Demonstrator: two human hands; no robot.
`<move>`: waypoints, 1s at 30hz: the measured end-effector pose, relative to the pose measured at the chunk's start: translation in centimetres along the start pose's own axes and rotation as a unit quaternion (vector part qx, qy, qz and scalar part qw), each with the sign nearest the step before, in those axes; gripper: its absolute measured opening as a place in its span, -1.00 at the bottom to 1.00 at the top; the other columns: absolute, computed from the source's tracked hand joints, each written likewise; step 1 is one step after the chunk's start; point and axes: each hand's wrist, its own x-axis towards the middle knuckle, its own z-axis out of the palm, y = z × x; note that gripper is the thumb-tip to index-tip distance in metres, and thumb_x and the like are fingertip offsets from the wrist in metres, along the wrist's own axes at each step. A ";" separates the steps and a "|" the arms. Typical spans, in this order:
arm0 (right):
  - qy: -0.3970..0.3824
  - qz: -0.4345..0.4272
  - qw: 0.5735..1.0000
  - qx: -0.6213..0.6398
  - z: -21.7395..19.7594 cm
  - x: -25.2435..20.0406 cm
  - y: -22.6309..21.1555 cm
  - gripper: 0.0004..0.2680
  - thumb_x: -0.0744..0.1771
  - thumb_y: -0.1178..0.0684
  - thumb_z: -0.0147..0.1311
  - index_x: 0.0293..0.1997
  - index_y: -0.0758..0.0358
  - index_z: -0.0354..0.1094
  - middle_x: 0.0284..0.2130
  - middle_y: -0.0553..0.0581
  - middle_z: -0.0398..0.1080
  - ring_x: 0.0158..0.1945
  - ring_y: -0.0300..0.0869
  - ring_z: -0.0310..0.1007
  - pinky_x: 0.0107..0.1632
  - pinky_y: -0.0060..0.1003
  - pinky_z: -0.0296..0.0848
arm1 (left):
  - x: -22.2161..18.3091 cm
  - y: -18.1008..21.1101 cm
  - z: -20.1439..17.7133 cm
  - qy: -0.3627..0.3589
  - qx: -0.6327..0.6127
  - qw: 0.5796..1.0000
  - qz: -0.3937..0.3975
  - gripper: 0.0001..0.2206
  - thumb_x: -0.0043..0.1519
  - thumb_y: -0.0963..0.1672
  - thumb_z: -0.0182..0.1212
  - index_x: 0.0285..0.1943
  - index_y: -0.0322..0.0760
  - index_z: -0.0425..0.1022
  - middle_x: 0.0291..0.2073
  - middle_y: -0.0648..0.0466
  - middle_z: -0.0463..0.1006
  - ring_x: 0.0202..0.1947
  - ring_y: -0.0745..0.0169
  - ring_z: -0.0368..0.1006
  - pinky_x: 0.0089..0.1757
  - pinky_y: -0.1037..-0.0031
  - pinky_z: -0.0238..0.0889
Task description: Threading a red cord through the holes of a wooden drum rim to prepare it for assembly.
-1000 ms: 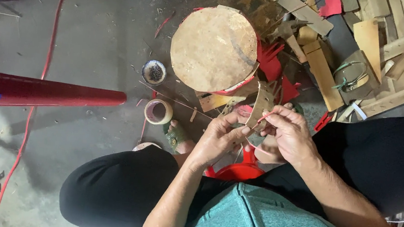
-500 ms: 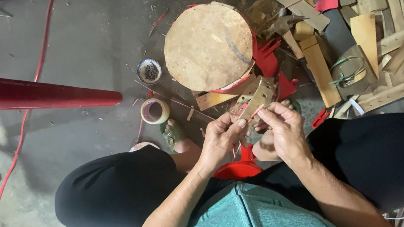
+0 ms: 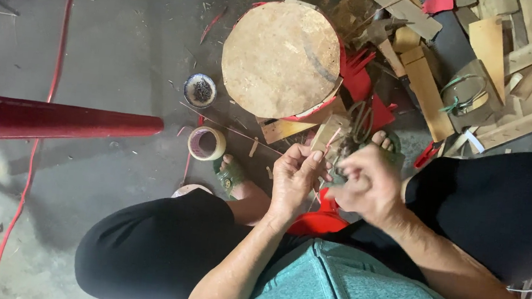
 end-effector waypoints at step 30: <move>-0.032 0.042 0.999 -0.008 -0.7 2.2 1.5 -0.94 0.31 0.25 0.28 -0.36 0.32 0.50 -0.34 0.13 0.58 -0.22 -0.10 0.61 -0.04 -0.26 0.49 | -1.1 -0.8 0.1 -0.044 0.018 0.998 -0.040 -0.88 0.29 -0.19 0.30 -0.30 -0.37 0.55 -0.60 -0.07 0.53 -0.69 0.32 0.44 -0.65 0.63 0.21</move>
